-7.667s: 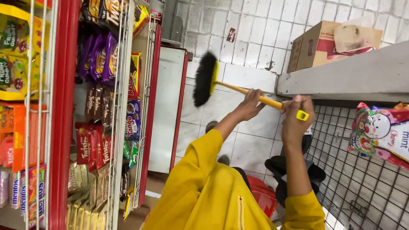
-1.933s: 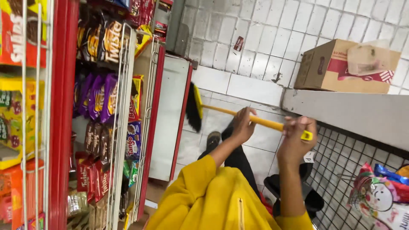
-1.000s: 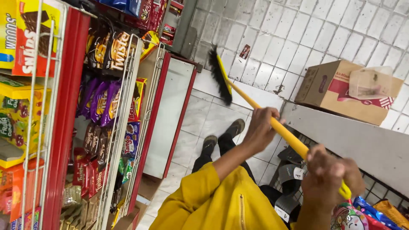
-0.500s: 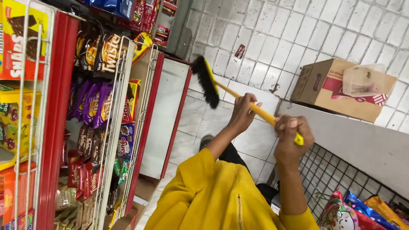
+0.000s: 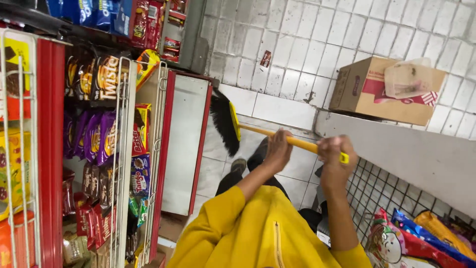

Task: The person sweeps the tiled floor of a small shop using a yellow broom. They move around various obstacles, including stacked cardboard boxes, a red shopping basket, and refrigerated display cases, sweeping debris from the aisles and corners.

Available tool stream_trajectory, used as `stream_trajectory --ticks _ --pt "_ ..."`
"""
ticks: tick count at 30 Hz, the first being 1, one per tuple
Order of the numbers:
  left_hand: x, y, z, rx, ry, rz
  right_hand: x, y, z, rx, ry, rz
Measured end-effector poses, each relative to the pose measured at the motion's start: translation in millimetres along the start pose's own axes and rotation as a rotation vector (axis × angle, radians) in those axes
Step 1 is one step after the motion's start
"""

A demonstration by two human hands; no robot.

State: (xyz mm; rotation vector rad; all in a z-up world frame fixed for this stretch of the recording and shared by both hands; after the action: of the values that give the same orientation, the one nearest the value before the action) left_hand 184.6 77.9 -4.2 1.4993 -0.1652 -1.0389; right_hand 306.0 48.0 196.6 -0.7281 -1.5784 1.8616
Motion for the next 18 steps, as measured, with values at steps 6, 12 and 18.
stream_trajectory --ticks 6,12,18 --pt "-17 15 -43 0.029 0.043 0.089 16 -11 -20 -0.21 -0.143 0.191" --pt "-43 8 -57 0.09 0.047 0.203 51 -4 21 -0.314 -0.226 0.341" --pt "-103 100 29 0.376 -0.004 0.044 28 -89 142 -0.254 -0.103 0.283"
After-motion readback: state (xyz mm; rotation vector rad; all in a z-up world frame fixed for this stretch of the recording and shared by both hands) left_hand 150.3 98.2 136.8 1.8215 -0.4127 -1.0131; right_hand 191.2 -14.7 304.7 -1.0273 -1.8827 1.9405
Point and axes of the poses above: each hand's wrist, its own z-axis away from the middle knuckle, its own x-axis out of the palm, y = z × x, the point moved 6 cm from there along -z, towards the middle knuckle, and after that the axes turned 8 degrees about x, right-handed, at the moved point
